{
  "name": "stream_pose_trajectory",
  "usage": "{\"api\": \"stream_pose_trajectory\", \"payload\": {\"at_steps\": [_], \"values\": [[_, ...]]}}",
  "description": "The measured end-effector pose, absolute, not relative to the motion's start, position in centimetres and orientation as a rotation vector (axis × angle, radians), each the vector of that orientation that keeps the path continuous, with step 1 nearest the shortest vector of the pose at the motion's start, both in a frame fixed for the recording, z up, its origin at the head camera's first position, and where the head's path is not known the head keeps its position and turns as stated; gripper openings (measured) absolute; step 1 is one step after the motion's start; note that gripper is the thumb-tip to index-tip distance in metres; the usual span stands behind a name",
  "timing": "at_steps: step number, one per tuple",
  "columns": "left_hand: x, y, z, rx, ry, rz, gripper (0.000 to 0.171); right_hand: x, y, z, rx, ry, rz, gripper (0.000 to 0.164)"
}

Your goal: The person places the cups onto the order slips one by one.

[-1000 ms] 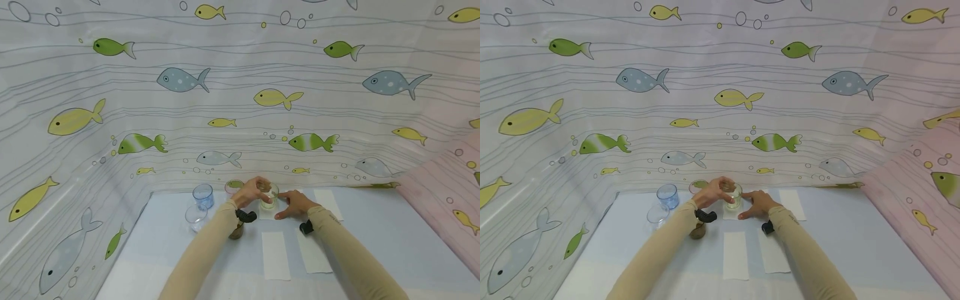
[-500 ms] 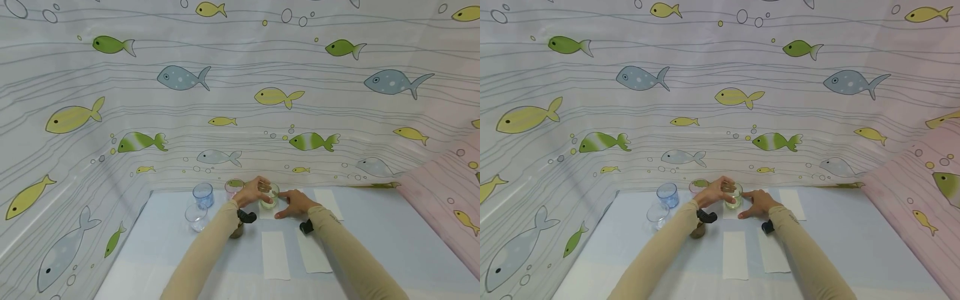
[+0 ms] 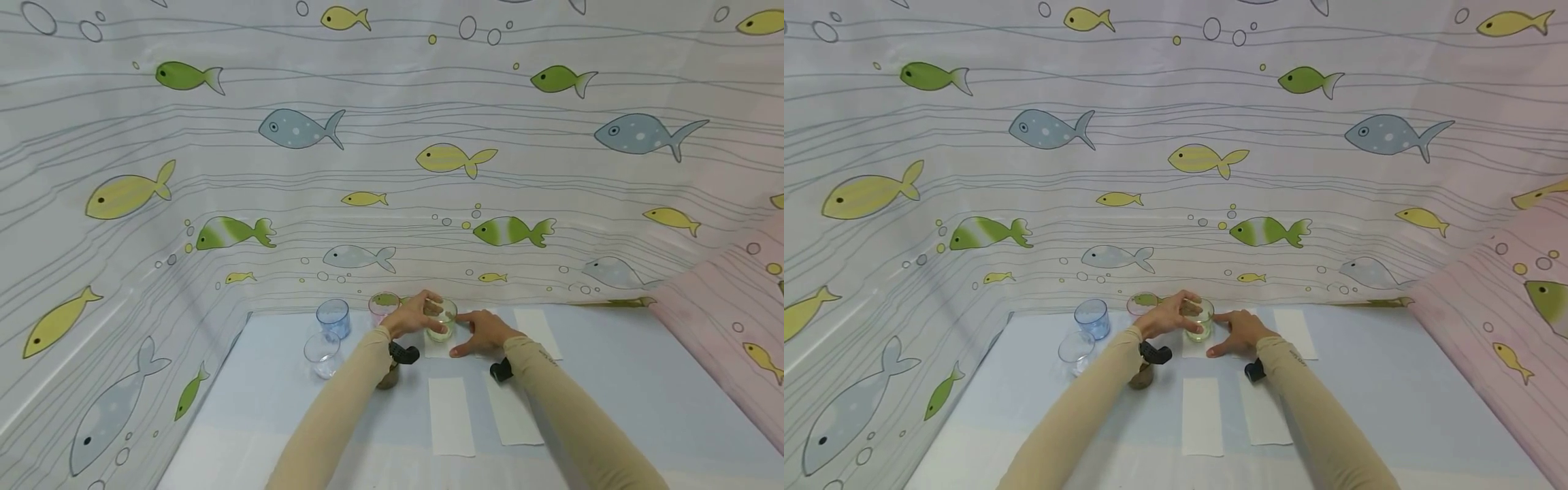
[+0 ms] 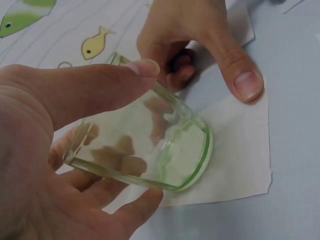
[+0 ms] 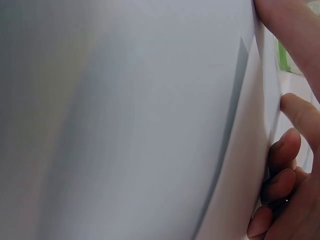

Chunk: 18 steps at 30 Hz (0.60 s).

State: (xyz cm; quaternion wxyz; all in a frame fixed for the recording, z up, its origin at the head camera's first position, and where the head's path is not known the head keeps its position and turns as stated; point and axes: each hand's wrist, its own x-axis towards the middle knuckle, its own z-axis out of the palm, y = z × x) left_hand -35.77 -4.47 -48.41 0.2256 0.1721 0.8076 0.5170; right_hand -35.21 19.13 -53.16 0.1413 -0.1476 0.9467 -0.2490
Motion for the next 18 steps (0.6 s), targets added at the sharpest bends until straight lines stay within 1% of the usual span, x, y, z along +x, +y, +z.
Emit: {"api": "stream_pose_trajectory", "payload": {"at_steps": [4, 6, 13, 15, 18], "values": [[-35.5, -4.4, -48.2, 0.443, 2.253, 1.404, 0.075, -35.1, 19.1, -53.0, -0.418, 2.729, -0.719, 0.105], [-35.2, -4.3, -48.1, 0.425, 2.285, 1.378, 0.079, -35.0, 19.1, -53.1, -0.417, 2.73, -0.721, 0.105], [-34.2, -3.6, -46.9, 0.403, 2.393, 1.329, 0.111, -35.1, 19.2, -53.4, -0.422, 2.728, -0.717, 0.105], [-33.9, -3.5, -46.3, 0.431, 2.427, 1.332, 0.114, -35.2, 19.2, -53.5, -0.417, 2.729, -0.716, 0.106], [-33.3, -3.7, -45.1, 0.495, 2.51, 1.312, 0.112, -35.4, 19.2, -53.6, -0.418, 2.73, -0.716, 0.107]]}}
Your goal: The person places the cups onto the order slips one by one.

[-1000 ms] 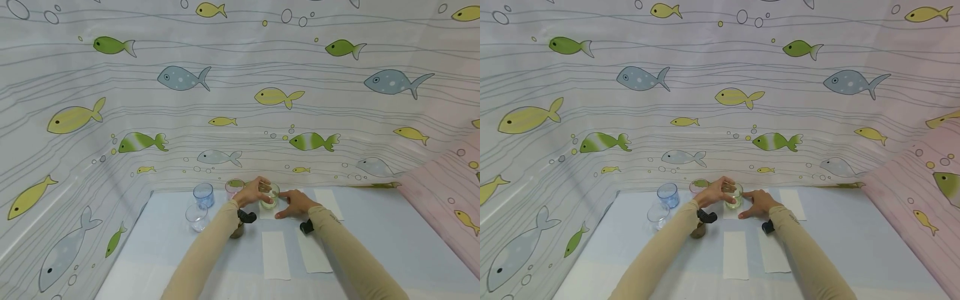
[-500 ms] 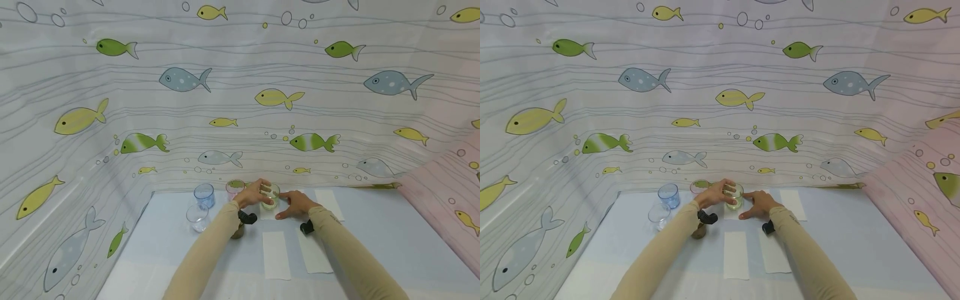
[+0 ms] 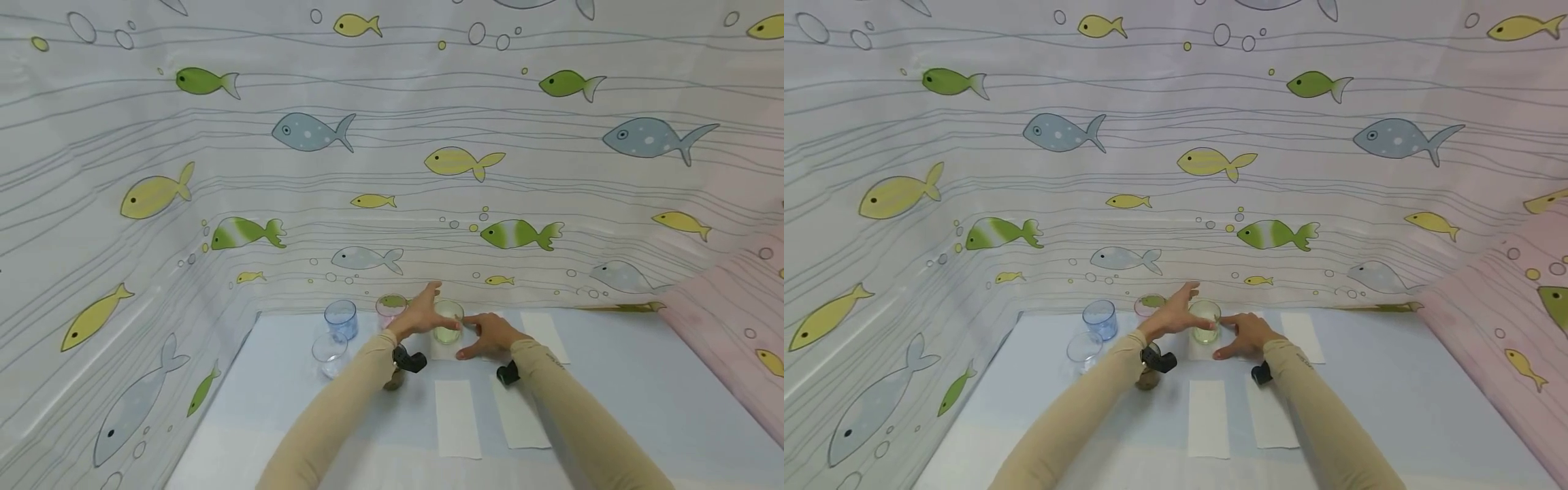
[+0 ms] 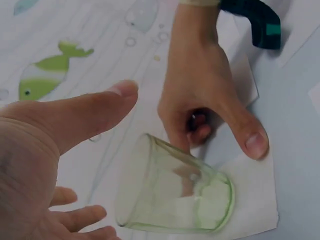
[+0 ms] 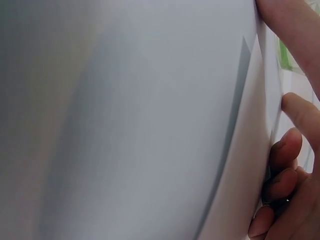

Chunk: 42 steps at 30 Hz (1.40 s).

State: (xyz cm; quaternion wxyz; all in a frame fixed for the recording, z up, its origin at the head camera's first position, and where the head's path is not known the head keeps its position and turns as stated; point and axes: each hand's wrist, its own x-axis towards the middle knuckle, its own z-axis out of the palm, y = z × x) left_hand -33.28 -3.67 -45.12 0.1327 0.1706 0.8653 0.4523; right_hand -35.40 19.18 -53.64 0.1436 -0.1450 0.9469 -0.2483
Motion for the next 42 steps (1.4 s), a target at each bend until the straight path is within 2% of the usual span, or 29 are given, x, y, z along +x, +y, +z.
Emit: {"api": "stream_pose_trajectory", "payload": {"at_steps": [7, 16, 26, 34, 42], "values": [[-30.6, -5.8, -43.9, 0.652, 2.664, 1.264, 0.101, -35.2, 19.1, -53.5, -0.459, 2.723, -0.705, 0.105], [-26.2, -10.8, -44.4, 0.764, 2.908, 1.239, 0.079, -34.6, 19.3, -52.6, -0.463, 2.733, -0.667, 0.105], [-22.9, -13.9, -46.8, 0.651, 2.981, 1.179, 0.088, -34.9, 19.5, -53.0, -0.503, 2.736, -0.665, 0.104], [-22.2, -13.6, -50.4, 0.576, 2.956, 1.401, 0.093, -34.6, 19.2, -52.7, -0.495, 2.72, -0.671, 0.103], [-22.1, -13.3, -52.4, 0.507, 2.909, 1.654, 0.095, -34.8, 19.4, -52.9, -0.522, 2.725, -0.611, 0.103]]}}
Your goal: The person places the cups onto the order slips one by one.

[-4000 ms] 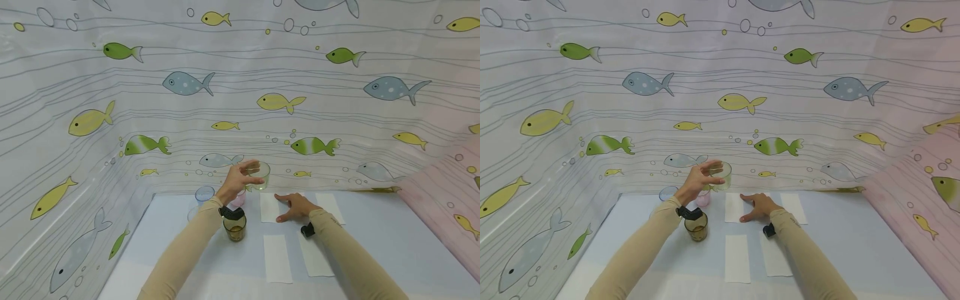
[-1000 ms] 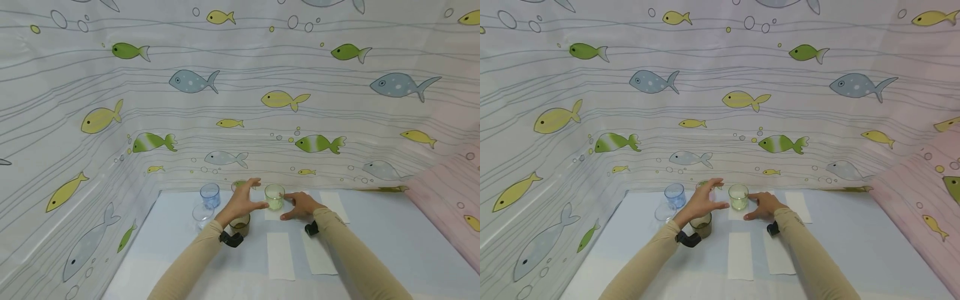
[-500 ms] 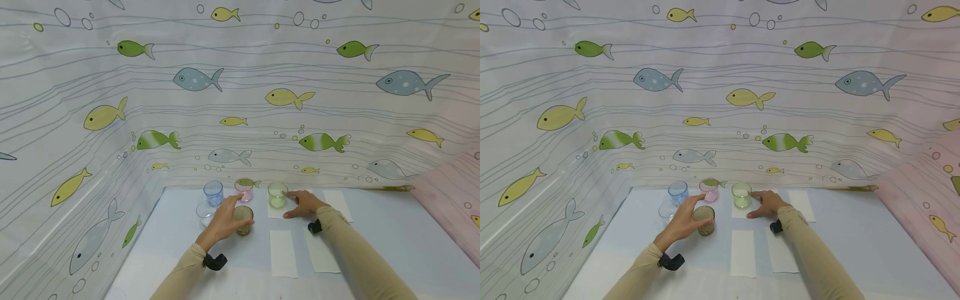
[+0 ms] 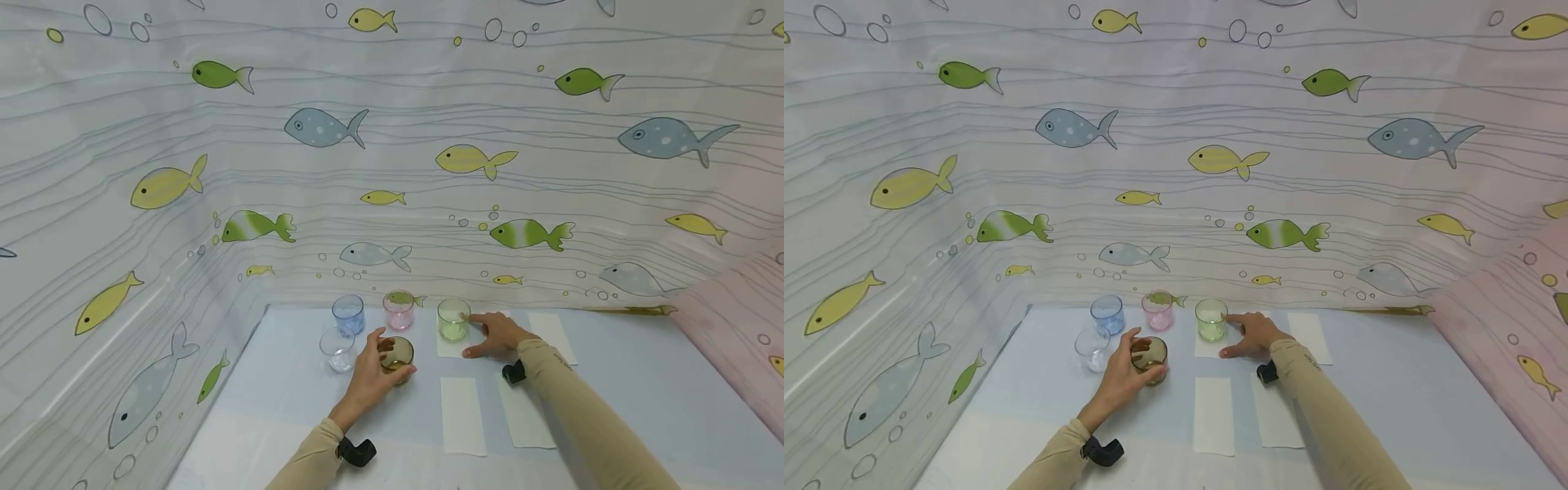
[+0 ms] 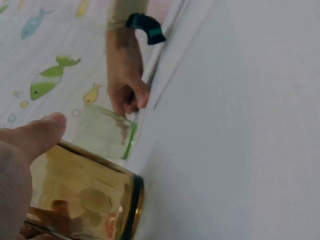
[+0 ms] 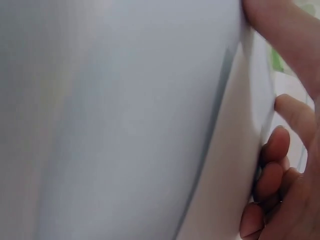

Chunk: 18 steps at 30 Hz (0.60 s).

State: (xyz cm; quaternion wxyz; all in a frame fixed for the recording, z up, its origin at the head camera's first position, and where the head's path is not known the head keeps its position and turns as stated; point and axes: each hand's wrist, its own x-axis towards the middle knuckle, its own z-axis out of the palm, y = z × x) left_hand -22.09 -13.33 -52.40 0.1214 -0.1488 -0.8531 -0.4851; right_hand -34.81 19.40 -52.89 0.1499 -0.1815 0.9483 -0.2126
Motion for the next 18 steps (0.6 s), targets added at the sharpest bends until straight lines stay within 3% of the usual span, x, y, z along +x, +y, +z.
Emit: {"api": "stream_pose_trajectory", "payload": {"at_steps": [10, 18], "values": [[-22.4, -13.5, -53.4, -0.442, -2.44, -1.467, 0.08, -35.1, 19.9, -52.7, -0.678, 2.748, -0.477, 0.102], [-22.1, -13.7, -53.8, -0.384, -2.412, -1.556, 0.077, -34.7, 20.8, -51.5, -0.733, 2.634, -0.715, 0.094]]}}
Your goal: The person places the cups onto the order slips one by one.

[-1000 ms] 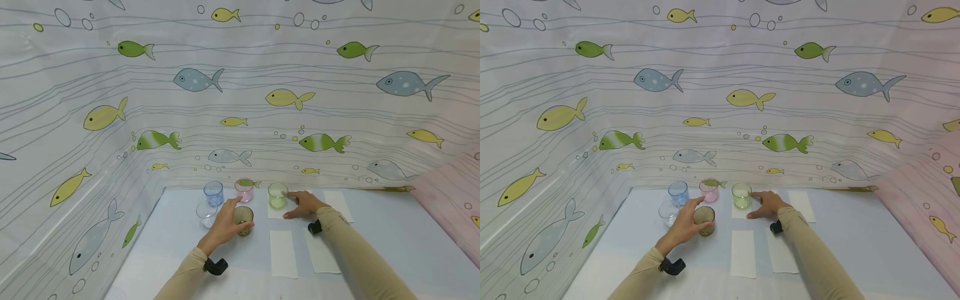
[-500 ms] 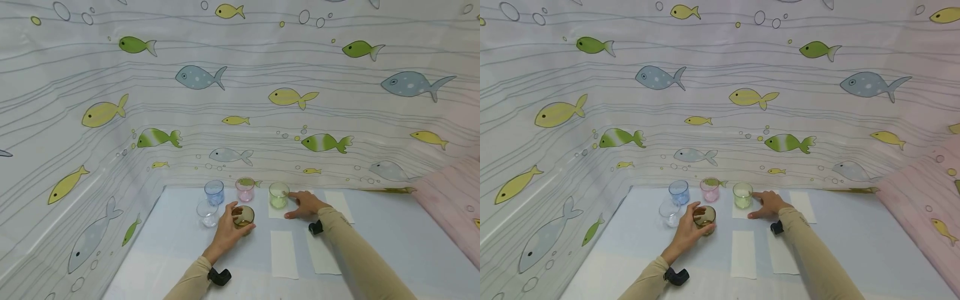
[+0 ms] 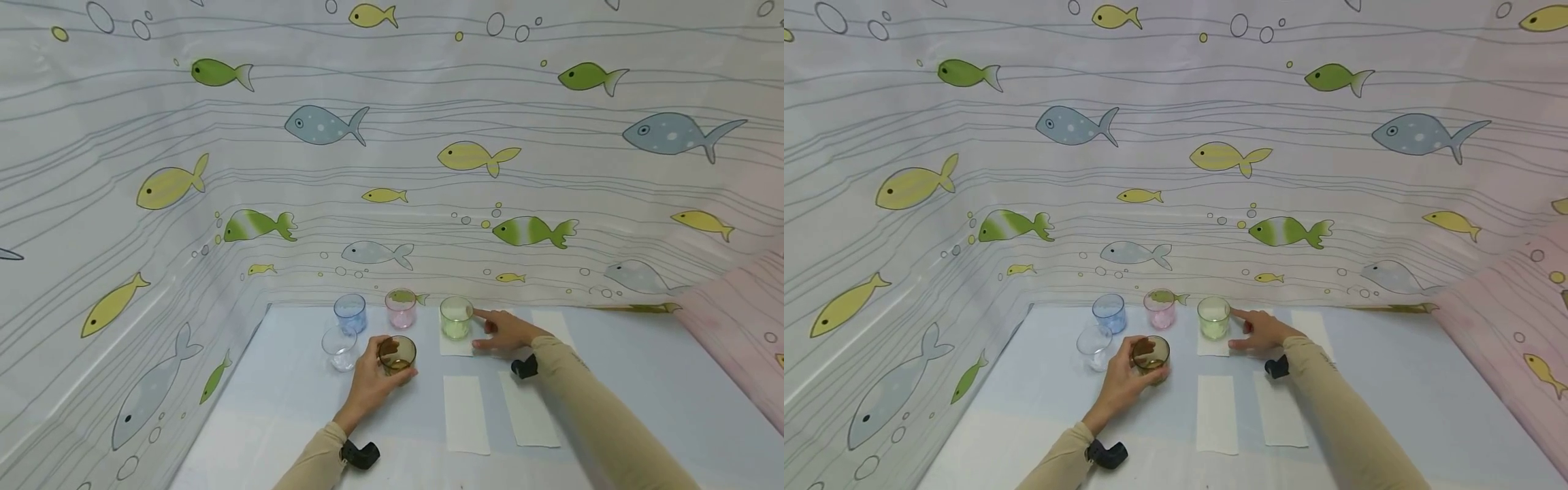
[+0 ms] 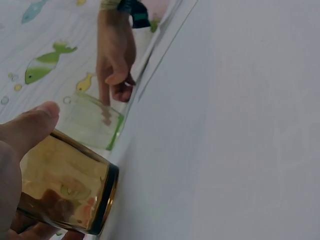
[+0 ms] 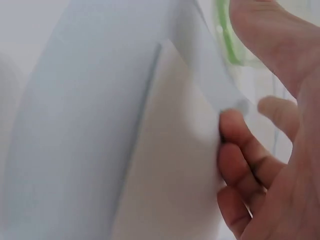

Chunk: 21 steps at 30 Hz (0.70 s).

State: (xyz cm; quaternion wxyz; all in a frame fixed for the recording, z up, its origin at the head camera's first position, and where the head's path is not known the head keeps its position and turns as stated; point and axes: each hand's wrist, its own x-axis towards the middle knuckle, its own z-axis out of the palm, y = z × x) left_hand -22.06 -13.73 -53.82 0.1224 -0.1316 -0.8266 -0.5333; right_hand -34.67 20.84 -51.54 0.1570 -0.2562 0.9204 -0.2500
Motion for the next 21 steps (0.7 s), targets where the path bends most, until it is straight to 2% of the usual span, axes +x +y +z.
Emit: {"api": "stream_pose_trajectory", "payload": {"at_steps": [8, 15, 21], "values": [[-22.0, -13.8, -54.5, -0.38, -2.411, -1.586, 0.077, -34.4, 23.3, -50.0, -0.881, 2.604, -0.898, 0.078], [-22.1, -14.0, -54.9, -0.36, -2.413, -1.659, 0.073, -34.1, 27.5, -48.3, -0.807, 2.75, -0.82, 0.083], [-22.2, -14.1, -54.9, -0.351, -2.407, -1.682, 0.07, -33.8, 30.2, -49.1, -0.754, 2.771, -0.737, 0.09]]}}
